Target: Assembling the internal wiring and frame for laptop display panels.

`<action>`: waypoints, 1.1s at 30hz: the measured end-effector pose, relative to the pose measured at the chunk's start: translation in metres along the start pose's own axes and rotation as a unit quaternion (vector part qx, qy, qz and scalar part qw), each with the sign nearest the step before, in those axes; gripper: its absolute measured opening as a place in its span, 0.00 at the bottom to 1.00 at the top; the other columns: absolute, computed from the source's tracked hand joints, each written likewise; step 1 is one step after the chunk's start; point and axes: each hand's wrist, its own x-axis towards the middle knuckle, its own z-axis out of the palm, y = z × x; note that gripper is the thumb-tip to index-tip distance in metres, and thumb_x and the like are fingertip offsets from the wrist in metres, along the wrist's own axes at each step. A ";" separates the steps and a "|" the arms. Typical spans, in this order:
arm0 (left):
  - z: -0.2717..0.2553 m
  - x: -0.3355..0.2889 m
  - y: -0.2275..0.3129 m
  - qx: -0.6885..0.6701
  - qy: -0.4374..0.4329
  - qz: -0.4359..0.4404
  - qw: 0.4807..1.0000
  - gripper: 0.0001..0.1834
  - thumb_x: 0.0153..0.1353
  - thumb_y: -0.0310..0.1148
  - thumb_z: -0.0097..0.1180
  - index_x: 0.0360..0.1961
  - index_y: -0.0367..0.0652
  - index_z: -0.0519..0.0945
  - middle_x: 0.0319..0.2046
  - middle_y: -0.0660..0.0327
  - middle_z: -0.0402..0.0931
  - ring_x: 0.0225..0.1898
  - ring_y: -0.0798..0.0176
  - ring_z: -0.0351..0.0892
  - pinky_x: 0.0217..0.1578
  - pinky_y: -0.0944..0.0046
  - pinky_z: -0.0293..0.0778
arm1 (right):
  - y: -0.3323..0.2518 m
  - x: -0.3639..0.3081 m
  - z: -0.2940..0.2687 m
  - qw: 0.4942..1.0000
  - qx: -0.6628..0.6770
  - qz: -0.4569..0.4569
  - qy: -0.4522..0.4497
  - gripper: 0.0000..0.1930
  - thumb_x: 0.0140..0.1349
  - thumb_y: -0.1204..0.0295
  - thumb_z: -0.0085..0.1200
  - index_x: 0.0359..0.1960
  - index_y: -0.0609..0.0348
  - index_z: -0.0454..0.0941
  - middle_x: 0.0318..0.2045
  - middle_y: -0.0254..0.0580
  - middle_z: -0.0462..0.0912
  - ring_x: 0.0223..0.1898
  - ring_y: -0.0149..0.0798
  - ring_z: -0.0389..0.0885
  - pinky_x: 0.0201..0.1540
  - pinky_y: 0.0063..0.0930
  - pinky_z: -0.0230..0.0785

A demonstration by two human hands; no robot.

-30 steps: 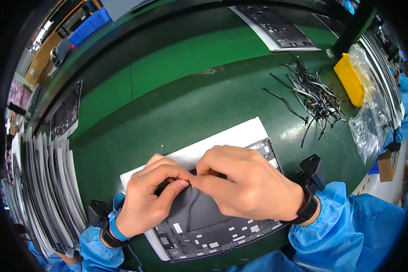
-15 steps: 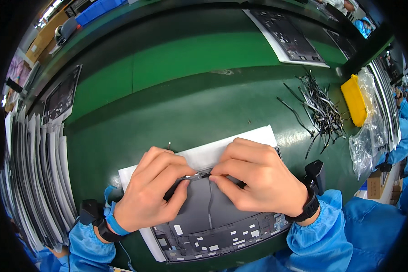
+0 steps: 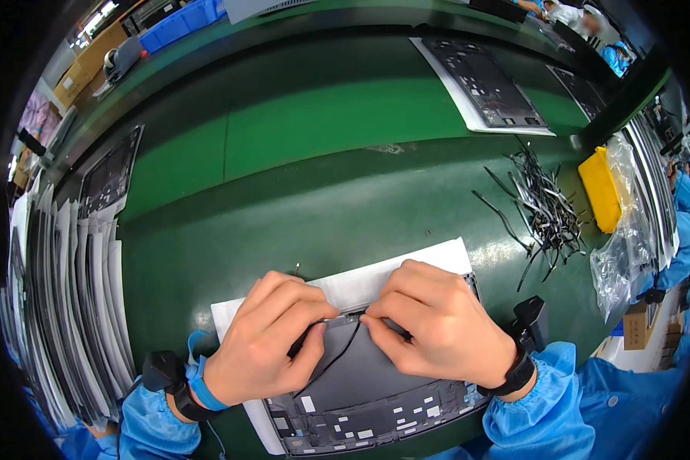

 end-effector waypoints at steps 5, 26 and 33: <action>0.000 0.002 0.001 -0.003 -0.004 0.002 1.000 0.15 0.46 0.15 0.62 0.38 0.36 0.83 0.38 0.55 0.78 0.40 0.49 0.77 0.42 0.55 0.75 | 0.001 -0.002 -0.001 0.998 0.031 0.056 0.008 0.08 0.46 0.81 0.72 0.25 0.61 0.83 0.24 0.40 0.80 0.26 0.42 0.79 0.28 0.33 0.71; 0.002 0.001 0.015 0.153 -0.039 0.060 0.986 0.20 0.42 0.22 0.66 0.41 0.42 0.87 0.40 0.58 0.76 0.40 0.53 0.75 0.36 0.56 0.69 | 0.016 0.001 -0.004 0.999 0.008 0.049 -0.002 0.07 0.44 0.77 0.68 0.24 0.57 0.80 0.20 0.35 0.76 0.24 0.39 0.77 0.25 0.32 0.68; 0.006 0.012 0.012 0.053 0.019 0.000 0.998 0.10 0.47 0.19 0.70 0.33 0.39 0.86 0.31 0.60 0.81 0.32 0.56 0.77 0.34 0.58 0.73 | 0.015 0.003 -0.002 1.000 -0.003 0.031 0.002 0.08 0.46 0.75 0.65 0.21 0.58 0.76 0.20 0.37 0.76 0.24 0.44 0.77 0.25 0.39 0.68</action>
